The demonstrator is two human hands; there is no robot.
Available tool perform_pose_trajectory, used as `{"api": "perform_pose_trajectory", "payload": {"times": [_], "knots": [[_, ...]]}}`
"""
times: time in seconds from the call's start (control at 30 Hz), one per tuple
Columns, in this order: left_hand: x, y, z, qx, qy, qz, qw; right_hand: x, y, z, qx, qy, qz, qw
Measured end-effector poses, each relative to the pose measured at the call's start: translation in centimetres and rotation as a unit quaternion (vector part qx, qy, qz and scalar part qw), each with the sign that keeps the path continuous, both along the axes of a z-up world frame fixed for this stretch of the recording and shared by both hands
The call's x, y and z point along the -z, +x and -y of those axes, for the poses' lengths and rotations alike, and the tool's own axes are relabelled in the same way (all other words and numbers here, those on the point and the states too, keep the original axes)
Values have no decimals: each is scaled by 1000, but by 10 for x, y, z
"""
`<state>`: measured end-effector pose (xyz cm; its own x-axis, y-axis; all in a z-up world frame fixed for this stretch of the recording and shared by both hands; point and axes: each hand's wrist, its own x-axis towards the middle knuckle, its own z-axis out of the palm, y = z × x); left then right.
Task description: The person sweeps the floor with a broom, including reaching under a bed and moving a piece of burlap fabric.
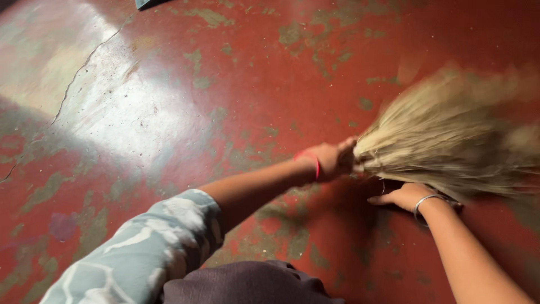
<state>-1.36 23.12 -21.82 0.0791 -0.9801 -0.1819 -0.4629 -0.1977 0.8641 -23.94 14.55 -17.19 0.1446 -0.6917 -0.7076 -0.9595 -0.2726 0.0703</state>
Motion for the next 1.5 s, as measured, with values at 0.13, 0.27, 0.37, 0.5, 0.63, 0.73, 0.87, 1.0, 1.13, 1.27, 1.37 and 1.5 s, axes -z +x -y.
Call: {"api": "perform_pose_trajectory", "payload": {"times": [0.13, 0.27, 0.37, 0.5, 0.63, 0.73, 0.87, 1.0, 1.13, 1.27, 1.37, 1.5], "knots": [[-12, 29, -11, 30, 95, 224, 969, 4, 1, 6, 24, 7, 16, 1000], [-4, 118, 7, -103, 170, 158, 967, -2, 0, 4, 75, -21, 46, 996], [22, 191, 21, -165, 19, 353, 921, -7, 2, 0, 74, -23, 40, 996], [-15, 226, 13, -311, 111, 220, 918, -11, -2, -4, 73, -30, 45, 996], [-90, 162, -9, -290, -7, 34, 957, -12, -2, -4, 65, -32, 41, 996], [-105, 103, -36, -179, 37, -112, 977, -8, 3, 1, 62, -28, 36, 997], [-55, 57, -60, -83, 139, -115, 980, 5, 7, 9, 1, 9, -15, 1000], [-14, 79, -67, 39, -30, 168, 985, 3, 9, 14, -18, 2, -27, 999], [-28, 130, -69, -171, 111, 125, 971, -12, 13, 4, 71, -14, 23, 997], [-35, 179, -54, -266, 28, 117, 957, -19, 15, 0, 72, -20, 22, 997], [-53, 194, -40, -354, 84, 193, 911, -19, 11, -4, 79, -23, 31, 996], [-52, 164, -14, -353, -10, 45, 935, -17, 10, -2, 88, -24, 46, 995]]}}
